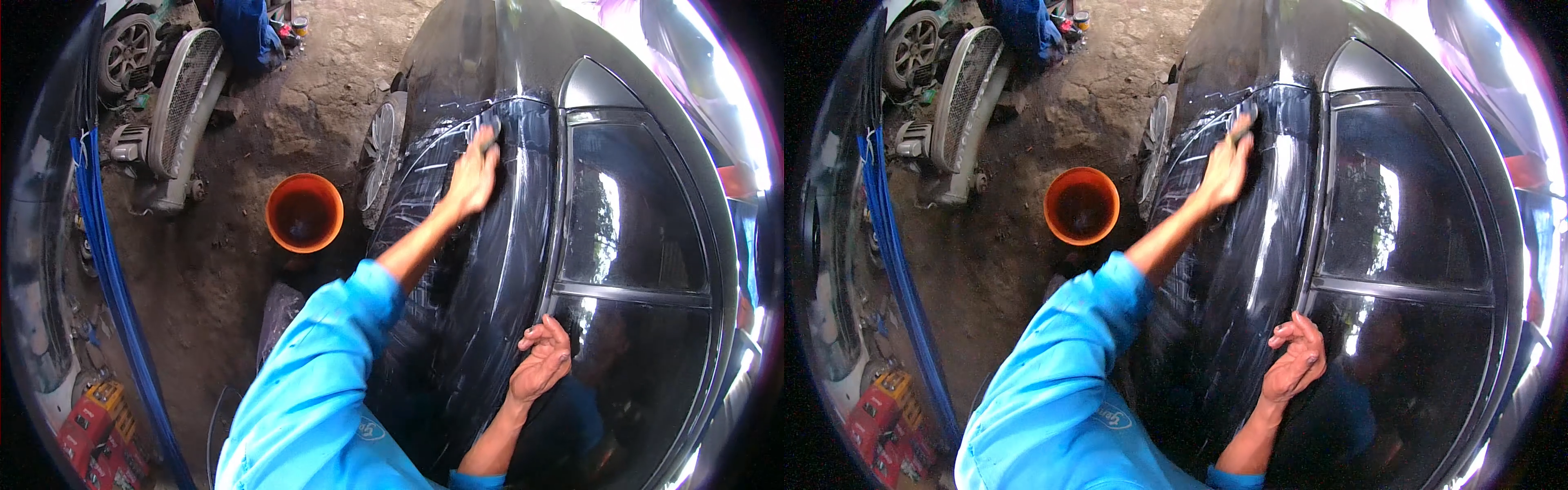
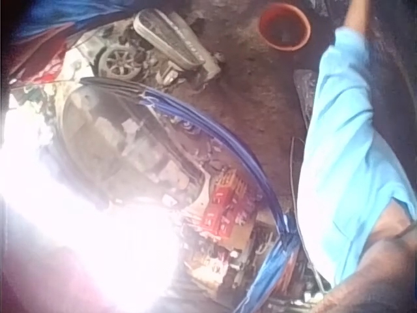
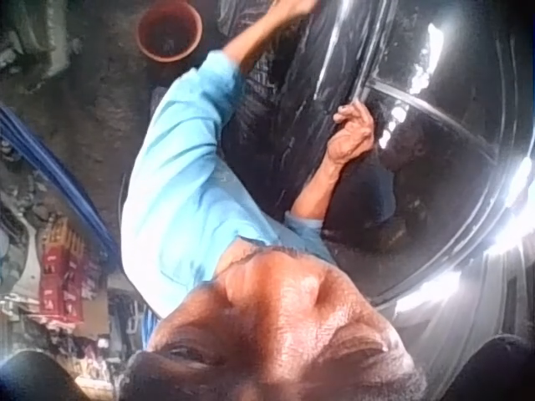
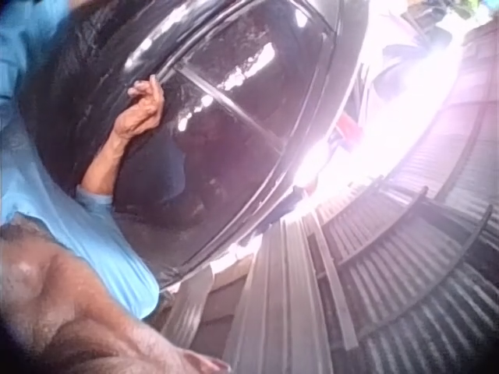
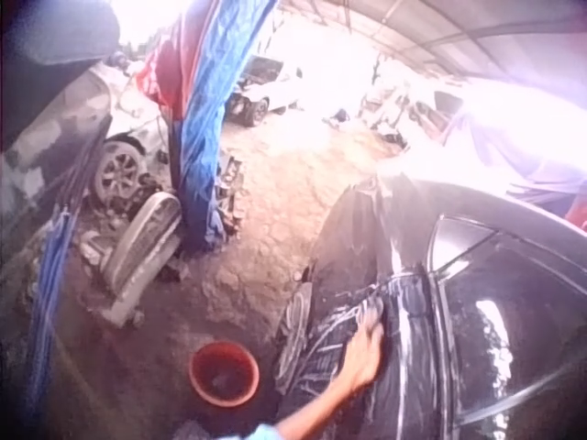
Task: Sand the surface of a car door using a sanding block and water.
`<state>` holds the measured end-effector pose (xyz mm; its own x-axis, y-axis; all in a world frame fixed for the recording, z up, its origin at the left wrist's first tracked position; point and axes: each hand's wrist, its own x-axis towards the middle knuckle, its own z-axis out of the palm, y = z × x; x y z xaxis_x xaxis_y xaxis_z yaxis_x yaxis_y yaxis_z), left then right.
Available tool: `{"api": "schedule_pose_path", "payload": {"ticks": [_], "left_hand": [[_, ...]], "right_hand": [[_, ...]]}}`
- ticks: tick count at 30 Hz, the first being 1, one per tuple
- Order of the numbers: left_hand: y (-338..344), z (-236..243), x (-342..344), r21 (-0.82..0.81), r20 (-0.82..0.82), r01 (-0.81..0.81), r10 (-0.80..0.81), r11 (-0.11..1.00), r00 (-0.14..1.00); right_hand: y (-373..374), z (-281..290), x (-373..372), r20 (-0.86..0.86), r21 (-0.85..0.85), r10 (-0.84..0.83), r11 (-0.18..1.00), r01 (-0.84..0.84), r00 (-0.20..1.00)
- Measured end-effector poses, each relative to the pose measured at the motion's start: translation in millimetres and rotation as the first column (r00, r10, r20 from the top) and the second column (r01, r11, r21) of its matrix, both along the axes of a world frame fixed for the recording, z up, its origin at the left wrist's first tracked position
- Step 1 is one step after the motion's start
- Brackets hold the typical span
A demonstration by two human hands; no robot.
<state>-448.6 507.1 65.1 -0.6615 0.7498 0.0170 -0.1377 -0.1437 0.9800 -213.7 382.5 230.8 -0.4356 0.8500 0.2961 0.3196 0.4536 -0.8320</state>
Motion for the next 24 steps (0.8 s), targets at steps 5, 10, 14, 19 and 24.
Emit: {"api": "schedule_pose_path", "payload": {"ticks": [5,10,14,19,24], "left_hand": [[20,5,-30,-0.044,-0.101,-0.039,0.034,0.998,0.994],[10,9,-15,0.003,-0.096,-0.077,0.077,0.997,0.992],[-140,31,121,0.032,-0.218,0.066,-0.057,0.997,0.974],[-156,36,136,-0.036,-0.24,0.071,-0.077,0.997,0.968],[-126,37,112,-0.029,-0.101,0.03,-0.033,0.999,0.994]], "right_hand": [[-4,2,-4,0.022,0.002,0.02,1.0,-0.02,1.0],[-2,-2,-5,-0.043,-0.05,0.021,0.999,-0.023,0.999],[0,3,2,-0.023,-0.031,-0.015,0.999,0.014,1.0],[-1,3,-2,-0.031,-0.045,-0.007,0.999,0.006,0.999],[-2,-1,-3,-0.011,-0.039,-0.042,0.998,0.041,0.999]]}}
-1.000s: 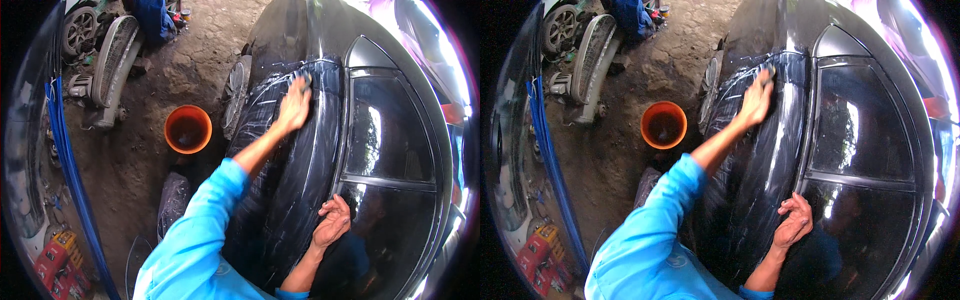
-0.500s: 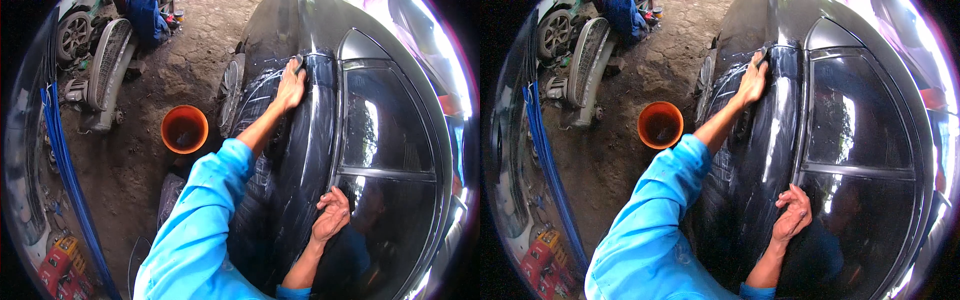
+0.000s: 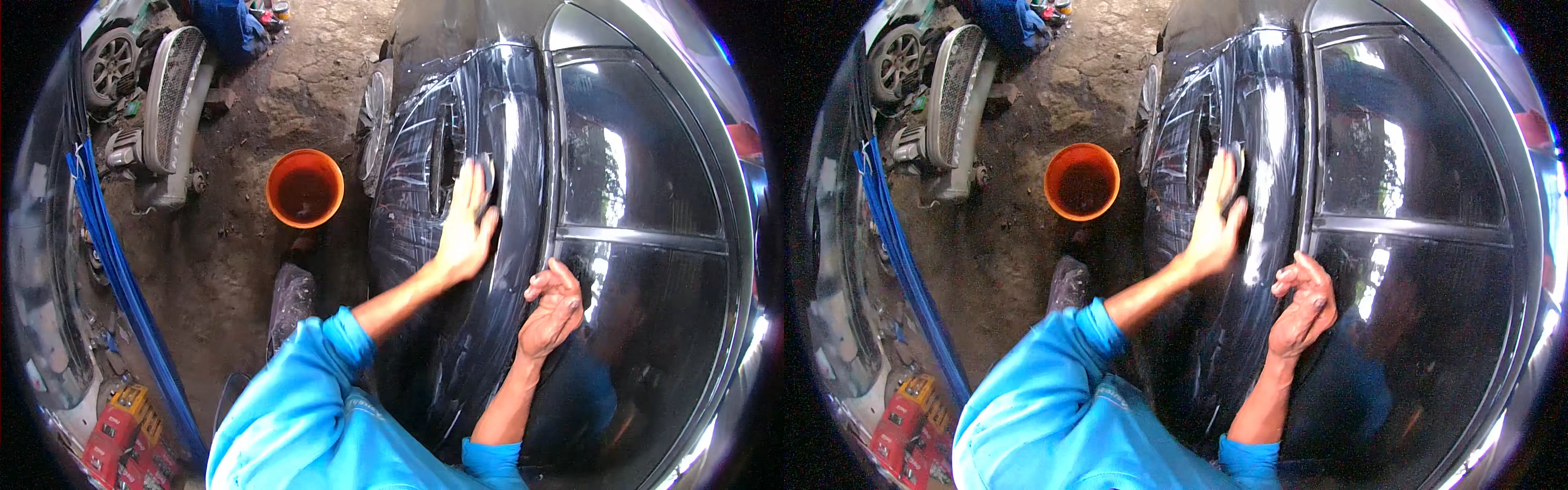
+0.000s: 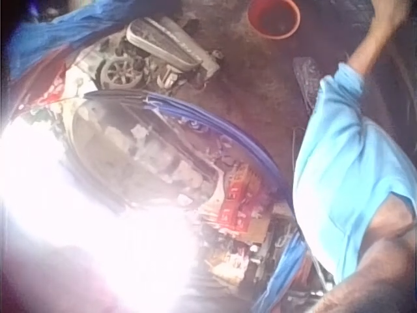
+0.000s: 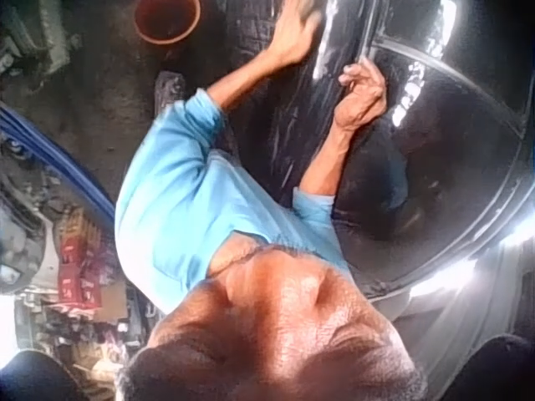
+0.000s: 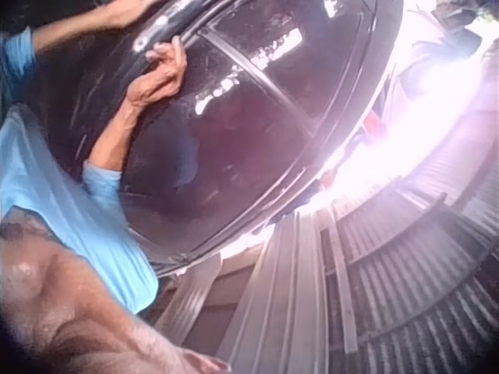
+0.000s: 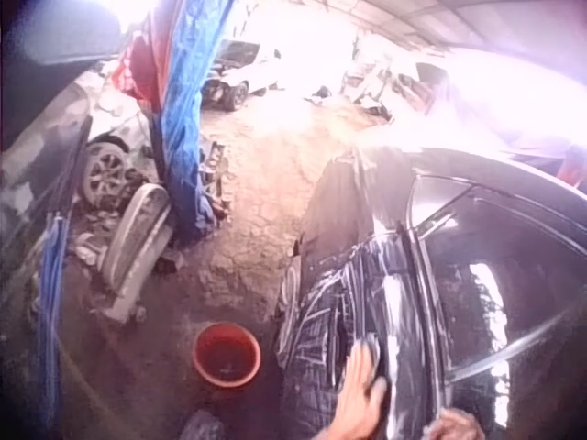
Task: Sand the surface of a car door using a sanding block and water.
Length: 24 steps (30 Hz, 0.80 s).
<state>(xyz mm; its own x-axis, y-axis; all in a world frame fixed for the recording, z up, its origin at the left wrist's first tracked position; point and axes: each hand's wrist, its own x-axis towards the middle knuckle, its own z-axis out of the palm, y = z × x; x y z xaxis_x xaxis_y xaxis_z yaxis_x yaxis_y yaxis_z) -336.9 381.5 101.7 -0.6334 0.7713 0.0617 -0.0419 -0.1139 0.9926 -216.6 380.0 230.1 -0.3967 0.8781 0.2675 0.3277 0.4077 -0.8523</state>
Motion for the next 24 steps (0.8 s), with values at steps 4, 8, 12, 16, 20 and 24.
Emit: {"api": "schedule_pose_path", "payload": {"ticks": [4,8,12,16,20,24], "left_hand": [[-117,-8,86,0.049,-0.01,0.106,-0.105,0.993,0.994],[-73,-18,69,-0.075,0.0,0.013,-0.013,0.997,1.0],[-97,-23,79,-0.035,-0.007,0.07,-0.071,0.997,0.997],[-147,-28,118,0.045,-0.046,0.146,-0.144,0.988,0.989],[-23,-10,41,-0.083,-0.034,-0.137,0.135,0.987,0.99],[-60,-6,58,-0.019,-0.051,0.001,-0.002,1.0,0.999]], "right_hand": [[5,1,4,0.01,0.028,0.034,0.999,-0.035,0.999],[6,-2,4,0.019,0.044,0.056,0.997,-0.057,0.998],[6,-2,4,0.029,0.058,0.058,0.997,-0.06,0.998],[8,-2,11,-0.001,0.049,0.048,0.998,-0.048,0.999],[9,-6,5,-0.013,0.021,0.083,0.996,-0.083,0.996],[9,-2,-1,-0.01,0.043,0.119,0.992,-0.118,0.993]]}}
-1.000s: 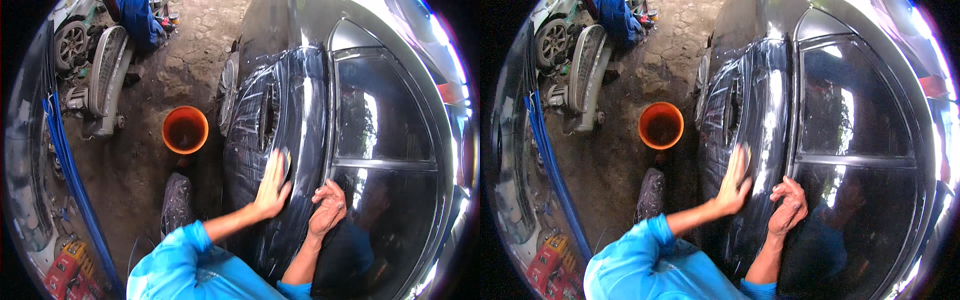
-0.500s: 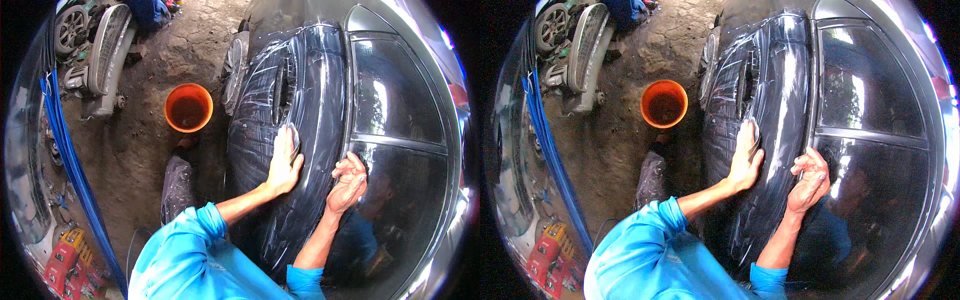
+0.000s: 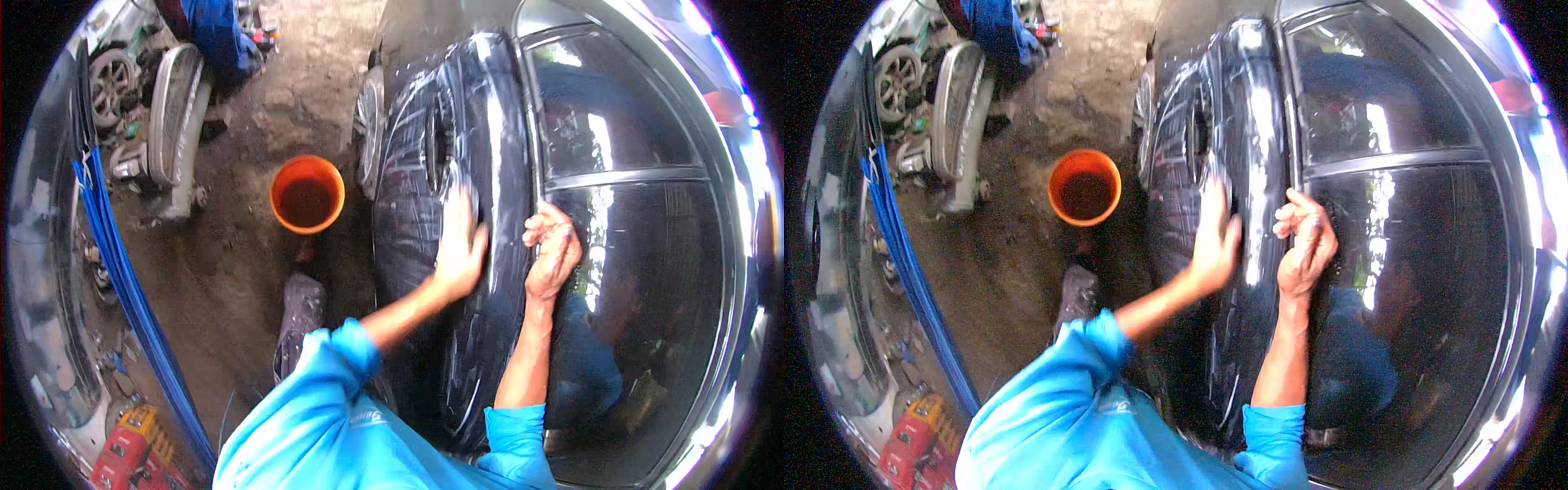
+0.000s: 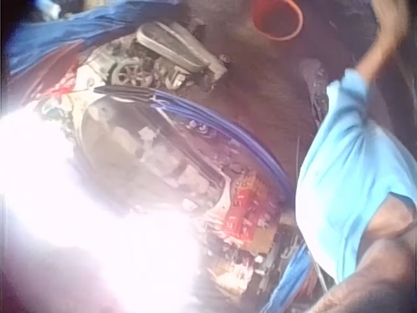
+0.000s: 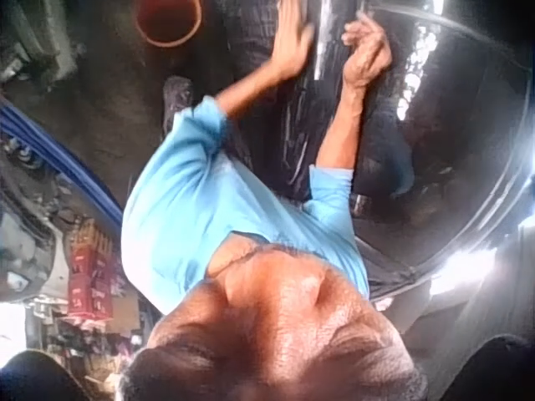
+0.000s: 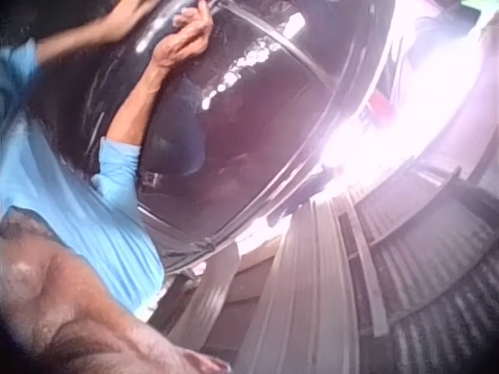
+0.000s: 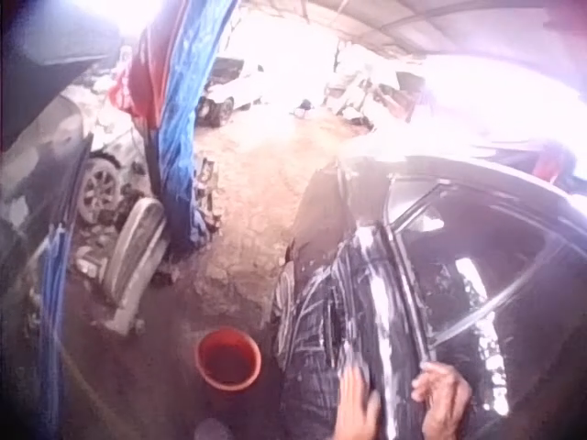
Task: Sand the surface of a car door using a sanding block and water.
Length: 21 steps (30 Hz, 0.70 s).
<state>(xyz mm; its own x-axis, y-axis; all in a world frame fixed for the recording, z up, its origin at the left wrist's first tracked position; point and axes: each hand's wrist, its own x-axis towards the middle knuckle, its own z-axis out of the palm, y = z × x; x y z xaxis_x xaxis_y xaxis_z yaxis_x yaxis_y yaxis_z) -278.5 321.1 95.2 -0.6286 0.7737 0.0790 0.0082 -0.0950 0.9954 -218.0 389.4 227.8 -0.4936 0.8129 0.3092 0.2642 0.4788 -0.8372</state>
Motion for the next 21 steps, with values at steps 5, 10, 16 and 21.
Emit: {"api": "schedule_pose_path", "payload": {"ticks": [5,10,16,21], "left_hand": [[-163,7,43,-0.03,0.036,0.598,-0.597,0.801,0.801],[-207,-14,-45,-0.333,0.258,0.79,-0.757,0.514,0.601],[-228,-13,-194,-0.327,0.347,0.617,-0.516,0.716,0.783],[-224,20,-283,-0.332,0.405,0.701,-0.575,0.631,0.71]], "right_hand": [[-8,11,-10,0.086,0.085,-0.062,0.995,0.054,0.994],[-20,11,-4,0.3,0.353,-0.115,0.936,0.002,0.947],[-123,-55,-48,0.117,-0.109,0.008,0.994,0.005,0.993],[-227,-129,-134,-0.009,-0.766,0.056,0.642,-0.043,0.998]]}}
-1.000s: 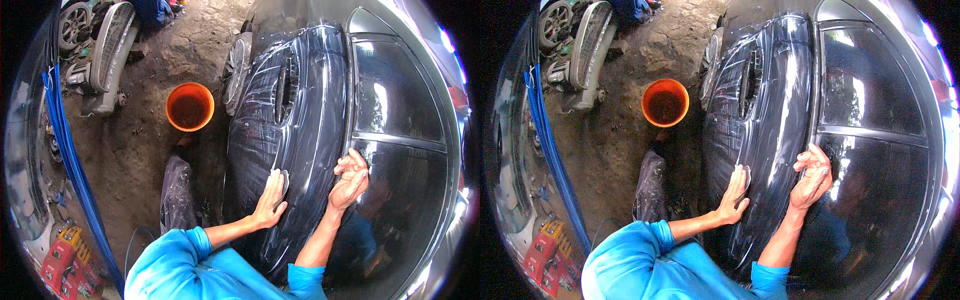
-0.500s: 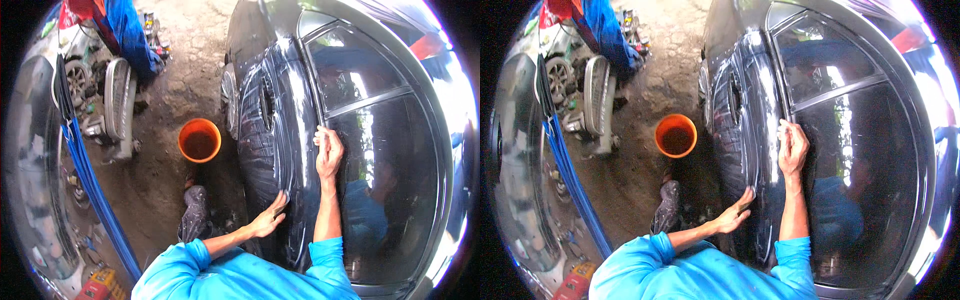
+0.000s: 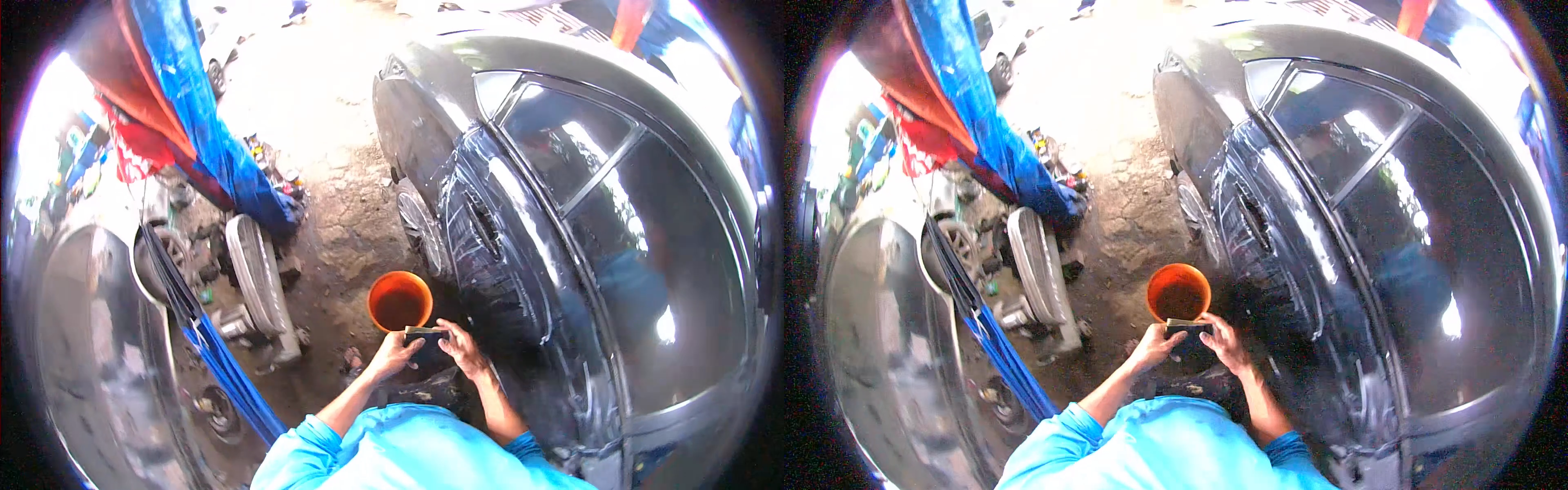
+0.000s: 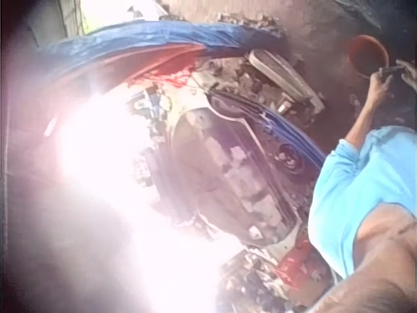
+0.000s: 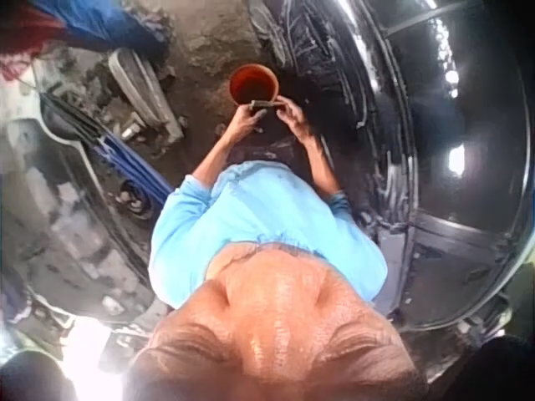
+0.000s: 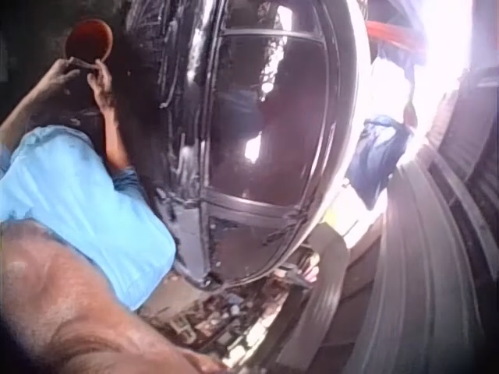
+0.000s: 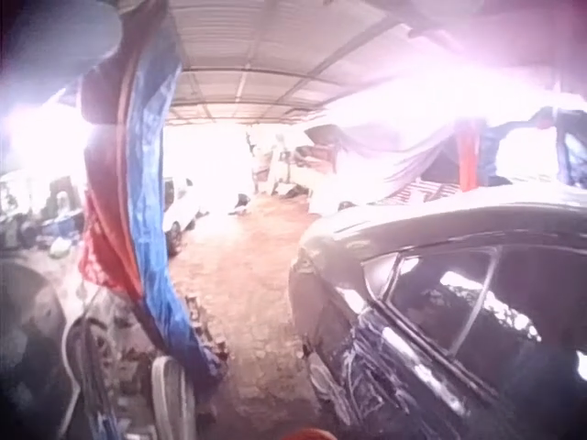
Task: Sand the surface of a car door using a sanding block and water.
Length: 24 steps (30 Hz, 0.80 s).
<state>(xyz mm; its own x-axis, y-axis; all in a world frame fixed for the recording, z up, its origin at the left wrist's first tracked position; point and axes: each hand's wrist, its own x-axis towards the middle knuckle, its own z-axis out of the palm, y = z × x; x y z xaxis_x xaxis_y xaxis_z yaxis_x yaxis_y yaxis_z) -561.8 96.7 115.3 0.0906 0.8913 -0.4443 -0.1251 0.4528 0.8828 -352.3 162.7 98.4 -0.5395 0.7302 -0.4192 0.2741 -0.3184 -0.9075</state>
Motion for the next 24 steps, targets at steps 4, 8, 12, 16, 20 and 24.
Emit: {"api": "schedule_pose_path", "payload": {"ticks": [4,8,12,16,20,24], "left_hand": [[-1,8,-56,-0.008,0.082,0.051,-0.05,0.999,0.995],[23,27,-109,-0.043,0.085,0.115,-0.111,0.992,0.99],[49,22,-140,0.111,0.08,0.14,-0.149,0.984,0.986],[82,29,-169,0.088,0.092,0.198,-0.206,0.976,0.974],[120,14,-199,0.133,-0.113,0.262,-0.248,0.956,0.962],[168,-12,-233,0.183,-0.365,0.33,-0.248,0.926,0.897]], "right_hand": [[-33,-10,-77,-0.517,-0.457,-0.335,0.886,0.077,0.788],[-23,4,-128,-0.672,-0.586,-0.41,0.803,-0.105,0.617],[-7,-4,-161,-0.707,-0.662,-0.524,0.727,-0.183,0.475],[8,3,-188,-0.728,-0.627,-0.505,0.765,-0.15,0.463],[40,-6,-218,-0.742,-0.624,-0.494,0.756,-0.198,0.453],[86,-15,-252,-0.66,-0.704,-0.579,0.699,-0.125,0.478]]}}
